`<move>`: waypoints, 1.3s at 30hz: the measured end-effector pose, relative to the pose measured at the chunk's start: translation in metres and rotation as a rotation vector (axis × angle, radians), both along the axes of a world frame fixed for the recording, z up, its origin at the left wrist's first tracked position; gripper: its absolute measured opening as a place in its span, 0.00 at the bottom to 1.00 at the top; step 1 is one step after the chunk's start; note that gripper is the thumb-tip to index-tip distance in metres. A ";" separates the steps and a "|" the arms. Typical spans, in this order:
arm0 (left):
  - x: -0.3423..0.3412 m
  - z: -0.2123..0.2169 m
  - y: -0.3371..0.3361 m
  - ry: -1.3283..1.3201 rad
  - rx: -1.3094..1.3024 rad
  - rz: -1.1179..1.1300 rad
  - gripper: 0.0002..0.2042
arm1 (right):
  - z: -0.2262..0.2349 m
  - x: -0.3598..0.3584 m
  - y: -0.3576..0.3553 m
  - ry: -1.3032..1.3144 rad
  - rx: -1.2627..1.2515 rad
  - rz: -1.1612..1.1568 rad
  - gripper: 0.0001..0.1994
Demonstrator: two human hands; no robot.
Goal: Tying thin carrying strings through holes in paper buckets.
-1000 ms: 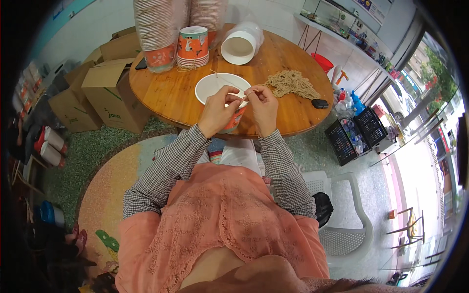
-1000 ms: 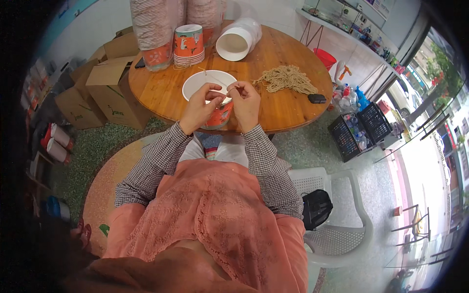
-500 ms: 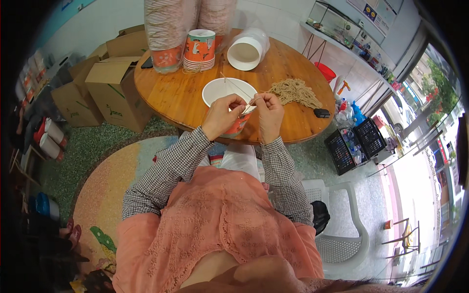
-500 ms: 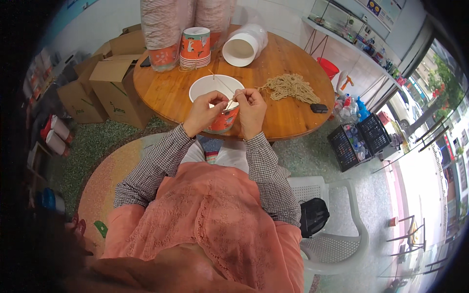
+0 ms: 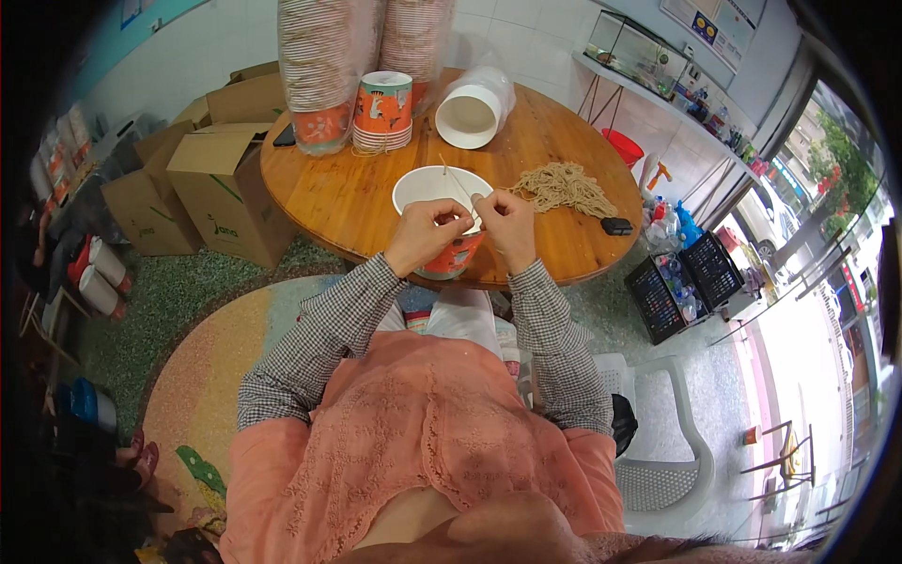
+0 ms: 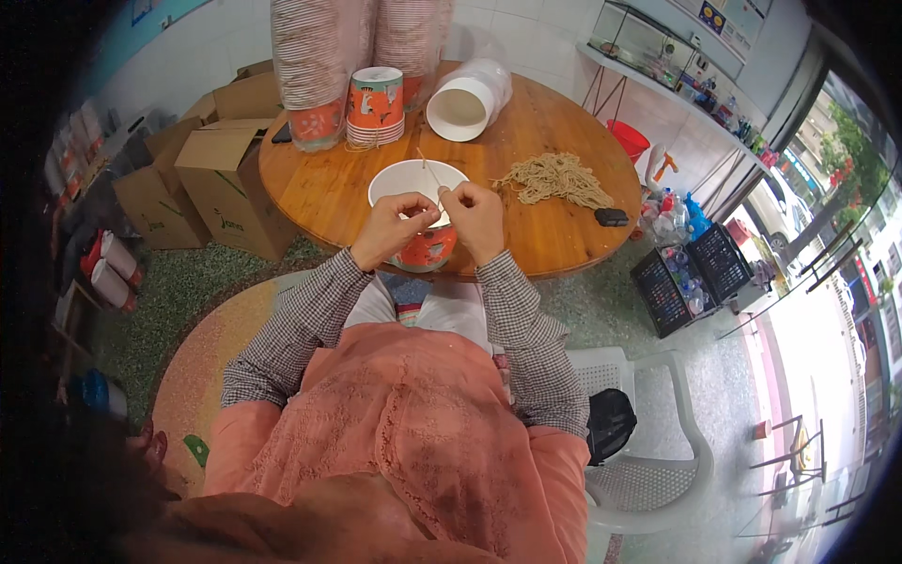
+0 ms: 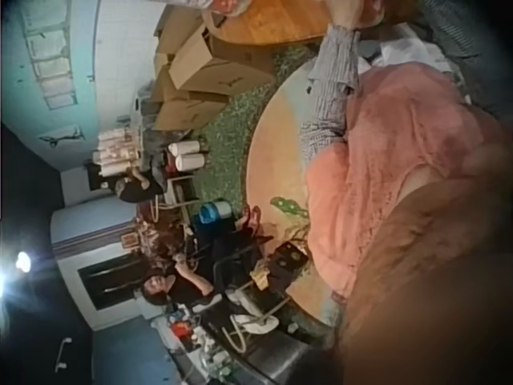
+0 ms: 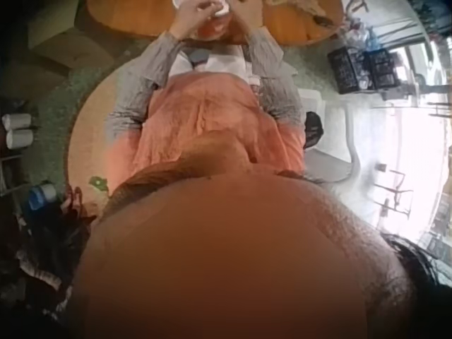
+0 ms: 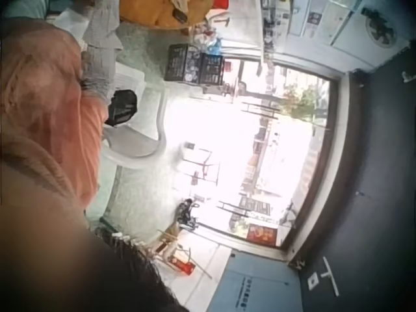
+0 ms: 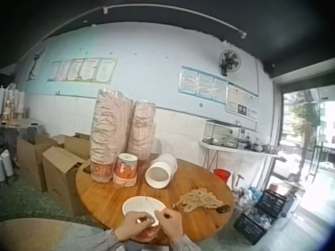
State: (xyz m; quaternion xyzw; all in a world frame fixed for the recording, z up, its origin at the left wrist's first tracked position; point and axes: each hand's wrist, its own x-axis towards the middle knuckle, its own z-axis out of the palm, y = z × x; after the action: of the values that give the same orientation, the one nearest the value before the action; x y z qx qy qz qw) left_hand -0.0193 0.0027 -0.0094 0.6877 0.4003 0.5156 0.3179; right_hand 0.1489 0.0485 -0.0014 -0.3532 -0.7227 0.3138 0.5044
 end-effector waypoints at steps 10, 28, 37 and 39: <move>-0.011 0.022 -0.010 -0.119 -0.248 -0.094 0.06 | 0.020 0.045 0.008 0.229 -0.136 0.212 0.09; -0.010 0.017 -0.007 -0.180 -0.213 -0.123 0.08 | 0.002 0.014 -0.009 0.201 -0.080 0.238 0.08; -0.019 0.018 -0.007 -0.237 -0.243 -0.153 0.08 | 0.025 0.026 -0.026 -0.406 0.745 -0.274 0.05; -0.019 0.018 -0.005 -0.289 -0.255 -0.191 0.08 | 0.030 0.023 -0.035 -0.412 0.759 -0.232 0.06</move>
State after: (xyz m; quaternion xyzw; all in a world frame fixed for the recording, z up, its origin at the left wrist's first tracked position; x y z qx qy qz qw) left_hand -0.0384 -0.0026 0.0091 0.5955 0.3456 0.5215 0.5039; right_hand 0.1722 0.0132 0.0290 -0.2770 -0.8277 -0.1095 0.4756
